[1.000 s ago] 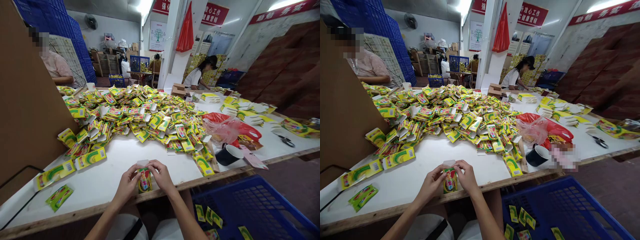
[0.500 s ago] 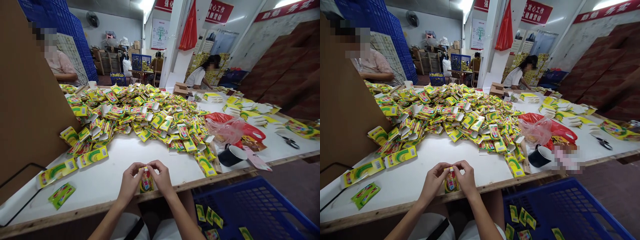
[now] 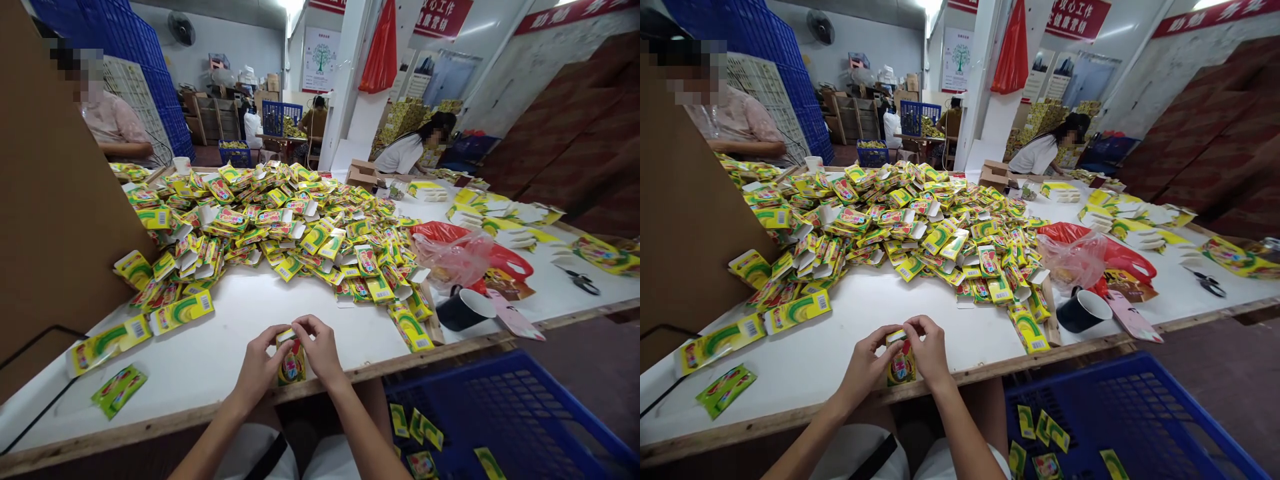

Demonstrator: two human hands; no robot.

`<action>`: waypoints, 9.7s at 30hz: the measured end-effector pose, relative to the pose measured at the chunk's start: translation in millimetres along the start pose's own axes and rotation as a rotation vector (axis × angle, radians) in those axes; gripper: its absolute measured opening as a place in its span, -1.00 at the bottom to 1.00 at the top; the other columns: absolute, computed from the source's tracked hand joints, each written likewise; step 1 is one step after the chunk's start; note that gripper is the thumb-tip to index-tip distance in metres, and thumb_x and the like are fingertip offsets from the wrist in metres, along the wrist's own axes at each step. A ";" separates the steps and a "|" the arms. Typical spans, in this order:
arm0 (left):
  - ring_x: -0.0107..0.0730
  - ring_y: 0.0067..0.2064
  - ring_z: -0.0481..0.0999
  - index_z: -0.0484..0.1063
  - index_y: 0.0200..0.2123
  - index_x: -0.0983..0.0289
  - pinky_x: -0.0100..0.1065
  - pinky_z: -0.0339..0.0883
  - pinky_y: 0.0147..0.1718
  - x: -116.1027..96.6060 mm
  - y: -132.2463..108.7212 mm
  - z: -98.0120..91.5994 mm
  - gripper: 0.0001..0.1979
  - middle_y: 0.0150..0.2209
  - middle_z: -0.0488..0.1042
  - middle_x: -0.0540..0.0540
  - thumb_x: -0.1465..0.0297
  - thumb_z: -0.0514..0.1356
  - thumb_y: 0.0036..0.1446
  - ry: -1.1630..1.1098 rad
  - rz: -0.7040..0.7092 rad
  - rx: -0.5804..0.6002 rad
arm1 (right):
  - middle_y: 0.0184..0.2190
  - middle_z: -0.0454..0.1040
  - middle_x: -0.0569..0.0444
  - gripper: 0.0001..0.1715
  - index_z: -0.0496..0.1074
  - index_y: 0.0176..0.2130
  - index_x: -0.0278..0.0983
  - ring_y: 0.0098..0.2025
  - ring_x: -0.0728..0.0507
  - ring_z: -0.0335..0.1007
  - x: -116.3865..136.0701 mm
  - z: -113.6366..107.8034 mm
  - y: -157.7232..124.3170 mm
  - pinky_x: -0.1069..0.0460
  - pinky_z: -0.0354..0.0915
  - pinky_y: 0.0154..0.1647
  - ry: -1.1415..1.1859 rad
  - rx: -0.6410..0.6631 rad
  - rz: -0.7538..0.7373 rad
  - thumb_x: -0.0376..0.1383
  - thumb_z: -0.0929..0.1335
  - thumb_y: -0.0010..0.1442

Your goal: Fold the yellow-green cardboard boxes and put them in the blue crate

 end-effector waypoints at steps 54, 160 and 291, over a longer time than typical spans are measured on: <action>-0.29 -0.30 0.51 0.44 -0.26 0.26 -0.28 0.37 -0.24 11.1 -12.8 2.3 -0.72 -0.32 0.53 0.09 0.19 0.11 0.09 -0.152 -0.194 -0.006 | -0.20 0.50 -0.14 -0.54 0.46 -0.15 -0.49 -0.22 -0.11 0.40 -13.9 -70.1 145.5 0.04 0.25 -0.22 -0.182 -0.341 0.031 -0.19 0.23 0.14; -0.29 -0.10 0.46 0.33 -0.11 0.23 -0.29 0.34 -0.12 -17.4 0.7 35.3 -0.77 -0.17 0.47 0.11 0.37 0.10 0.14 -0.281 0.013 0.000 | -0.32 0.47 0.05 -0.86 0.41 -0.26 -0.25 -0.23 -0.10 0.40 -2.2 -43.1 -21.3 0.03 0.32 -0.18 0.014 -0.049 -0.095 -0.38 0.27 0.15; -0.35 -0.35 0.48 0.47 -0.28 0.29 -0.37 0.37 -0.32 -21.9 -0.8 23.4 -0.79 -0.38 0.52 0.06 0.29 0.16 0.07 -0.220 -0.062 -0.134 | -0.46 0.47 0.09 -0.81 0.42 -0.34 -0.27 -0.39 -0.07 0.37 5.5 -26.7 -9.1 0.05 0.32 -0.33 -0.053 0.045 -0.094 -0.21 0.29 0.17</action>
Point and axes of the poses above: each hand's wrist, its own y-axis towards the middle knuckle, its own z-axis out of the palm, x = y × z, the point moved 5 cm from there along y, towards the middle knuckle
